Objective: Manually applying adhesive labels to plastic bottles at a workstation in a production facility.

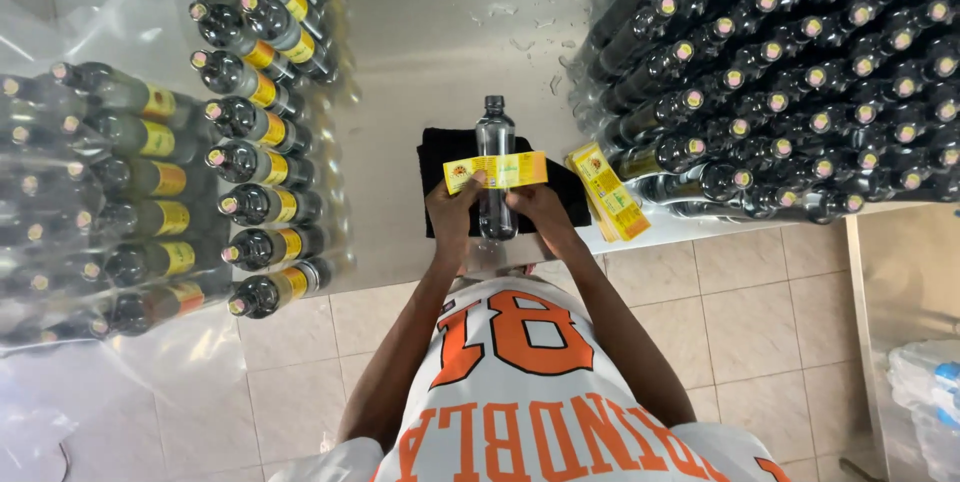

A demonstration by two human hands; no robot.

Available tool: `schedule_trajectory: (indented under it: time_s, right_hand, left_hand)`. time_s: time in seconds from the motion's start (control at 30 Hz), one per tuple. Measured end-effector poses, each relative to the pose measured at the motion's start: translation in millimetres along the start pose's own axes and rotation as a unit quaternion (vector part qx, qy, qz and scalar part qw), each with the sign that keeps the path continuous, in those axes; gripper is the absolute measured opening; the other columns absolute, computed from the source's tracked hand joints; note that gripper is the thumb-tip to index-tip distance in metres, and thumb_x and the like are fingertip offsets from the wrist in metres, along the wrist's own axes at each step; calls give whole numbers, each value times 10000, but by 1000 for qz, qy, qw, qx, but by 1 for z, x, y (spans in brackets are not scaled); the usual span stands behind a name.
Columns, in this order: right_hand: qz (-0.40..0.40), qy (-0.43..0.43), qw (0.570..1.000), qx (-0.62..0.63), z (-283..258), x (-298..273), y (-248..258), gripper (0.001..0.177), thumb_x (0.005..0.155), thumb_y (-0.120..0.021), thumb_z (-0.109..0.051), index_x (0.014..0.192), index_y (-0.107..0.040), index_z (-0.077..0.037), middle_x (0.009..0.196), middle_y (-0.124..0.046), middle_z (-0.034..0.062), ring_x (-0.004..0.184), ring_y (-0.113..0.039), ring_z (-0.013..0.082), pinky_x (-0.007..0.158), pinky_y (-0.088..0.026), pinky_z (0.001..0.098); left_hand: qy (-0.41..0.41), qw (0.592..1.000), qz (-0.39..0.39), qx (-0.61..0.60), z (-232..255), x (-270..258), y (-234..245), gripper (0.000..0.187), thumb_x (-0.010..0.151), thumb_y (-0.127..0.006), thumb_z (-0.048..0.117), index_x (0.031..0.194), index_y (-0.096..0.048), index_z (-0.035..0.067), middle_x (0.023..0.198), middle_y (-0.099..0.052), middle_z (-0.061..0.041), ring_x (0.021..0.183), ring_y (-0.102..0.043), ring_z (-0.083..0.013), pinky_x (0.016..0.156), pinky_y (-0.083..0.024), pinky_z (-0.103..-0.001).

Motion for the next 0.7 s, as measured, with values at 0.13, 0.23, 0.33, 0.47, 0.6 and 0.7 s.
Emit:
schedule_trajectory:
  time_s: [0.13,0.23,0.33,0.47,0.6,0.7]
  right_hand:
    - [-51,16,998,33,-25,-28,-1,762,865,-941,-429,1445,-654,-28,1297,-714,121,1197,-674,247,1104,-505,470]
    - [-41,54,998,6,6,-16,22,777,859,-992,-302,1479,-616,-23,1296,-702,165,1162,-675,266,1121,-484,507]
    - [5,108,994,18,2,-16,24,895,828,-1015,-230,1548,-521,-35,1412,-636,184,1312,-645,321,1219,-428,529]
    - [78,114,988,-75,-35,-47,23,993,846,-992,-380,1562,-445,39,1519,-578,252,1496,-513,409,1290,-330,578]
    - [172,102,957,-212,3,-30,48,1025,867,-952,-535,1528,-453,69,1530,-572,316,1511,-485,456,1314,-295,621]
    - [197,114,954,-198,26,-33,47,937,781,-1027,-482,1412,-605,67,1321,-716,295,1375,-622,457,1267,-410,593]
  left_hand:
    - [-24,998,-57,-23,44,-19,-23,311,861,-988,295,933,-802,56,794,-756,-108,686,-722,-160,733,-638,-333]
    - [-64,992,-107,-13,74,-31,-38,295,860,-983,256,959,-789,58,825,-778,-91,750,-674,-83,779,-617,-325]
    - [-112,984,-140,15,60,-25,-40,347,926,-935,259,1089,-723,37,960,-773,-155,861,-725,-175,872,-613,-401]
    - [-272,961,-42,16,94,-46,-17,472,1030,-784,84,1407,-499,77,1279,-594,-153,1205,-638,-304,1069,-547,-454]
    - [-303,946,-96,62,111,-84,-44,242,969,-780,-57,1171,-706,54,1108,-682,-89,1058,-735,-247,975,-609,-376]
    - [-316,939,-112,71,102,-77,-53,186,1002,-695,-75,1156,-734,22,1136,-674,-104,1077,-721,-245,987,-605,-374]
Point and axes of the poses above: each hand's wrist, its own x-axis towards the middle knuckle, its own y-axis out of the back of the hand, z = x × y, the point moved 9 cm from there along x, towards the middle knuckle
